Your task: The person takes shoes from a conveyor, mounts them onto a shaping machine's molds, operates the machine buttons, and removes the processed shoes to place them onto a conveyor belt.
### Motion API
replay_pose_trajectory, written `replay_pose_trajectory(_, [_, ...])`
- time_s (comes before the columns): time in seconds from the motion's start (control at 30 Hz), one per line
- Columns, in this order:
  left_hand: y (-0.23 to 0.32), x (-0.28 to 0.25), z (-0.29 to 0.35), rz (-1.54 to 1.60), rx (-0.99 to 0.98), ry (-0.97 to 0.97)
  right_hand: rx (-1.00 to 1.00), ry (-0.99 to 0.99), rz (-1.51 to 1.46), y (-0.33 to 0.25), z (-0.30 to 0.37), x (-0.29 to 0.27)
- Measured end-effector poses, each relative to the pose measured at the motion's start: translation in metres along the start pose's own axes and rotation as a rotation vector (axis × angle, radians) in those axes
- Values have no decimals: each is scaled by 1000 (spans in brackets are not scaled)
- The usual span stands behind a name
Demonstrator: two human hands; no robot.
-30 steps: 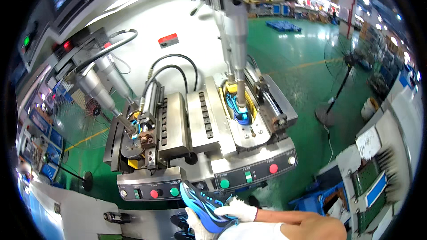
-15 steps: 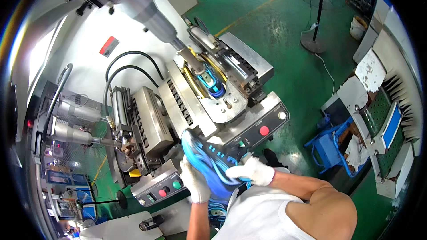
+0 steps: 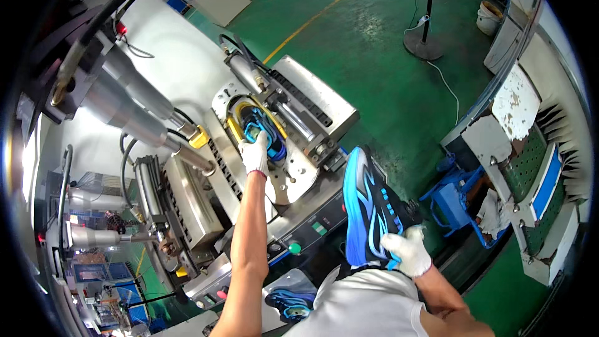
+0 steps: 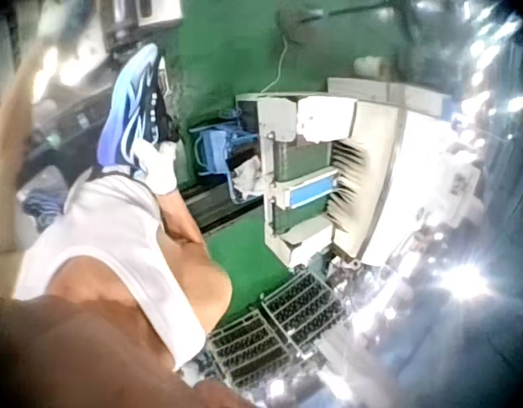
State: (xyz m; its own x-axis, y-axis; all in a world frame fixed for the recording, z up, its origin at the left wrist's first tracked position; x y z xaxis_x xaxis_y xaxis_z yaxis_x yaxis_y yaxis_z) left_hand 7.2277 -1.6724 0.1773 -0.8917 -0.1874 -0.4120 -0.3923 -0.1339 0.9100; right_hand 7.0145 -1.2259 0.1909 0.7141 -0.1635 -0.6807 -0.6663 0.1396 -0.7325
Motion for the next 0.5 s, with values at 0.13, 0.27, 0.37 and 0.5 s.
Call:
replay_pose_trajectory(0.13, [-1,34,-32,-123,-78,-26,678,249,-885,10,22,-6])
replay_pose_trajectory(0.27, [-9,28,-55,-13,-139,-183,721,113,-862,-1,10,-17])
replay_pose_trajectory(0.37, [-12,-12,-58,251,-193,-167,412,52,-521,4,-20,-21])
replay_pose_trajectory(0.5, [-5,-76,-6,655,-97,-215,332,31,-397,-3,-52,-16])
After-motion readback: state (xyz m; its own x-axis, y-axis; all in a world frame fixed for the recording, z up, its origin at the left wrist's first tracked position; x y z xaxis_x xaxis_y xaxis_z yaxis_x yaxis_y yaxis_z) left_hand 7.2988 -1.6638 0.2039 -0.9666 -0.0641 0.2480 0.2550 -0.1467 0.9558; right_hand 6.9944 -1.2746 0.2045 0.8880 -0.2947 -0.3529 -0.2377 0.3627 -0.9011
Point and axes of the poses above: each hand's wrist, its own z-axis away from the middle knuckle, its own x-axis out of the palm, y = z × x, the point moved 6 cm from there along -z, towards the middle knuckle, and after that the axes turned 13 degrees about z, right-handed, at the moved point
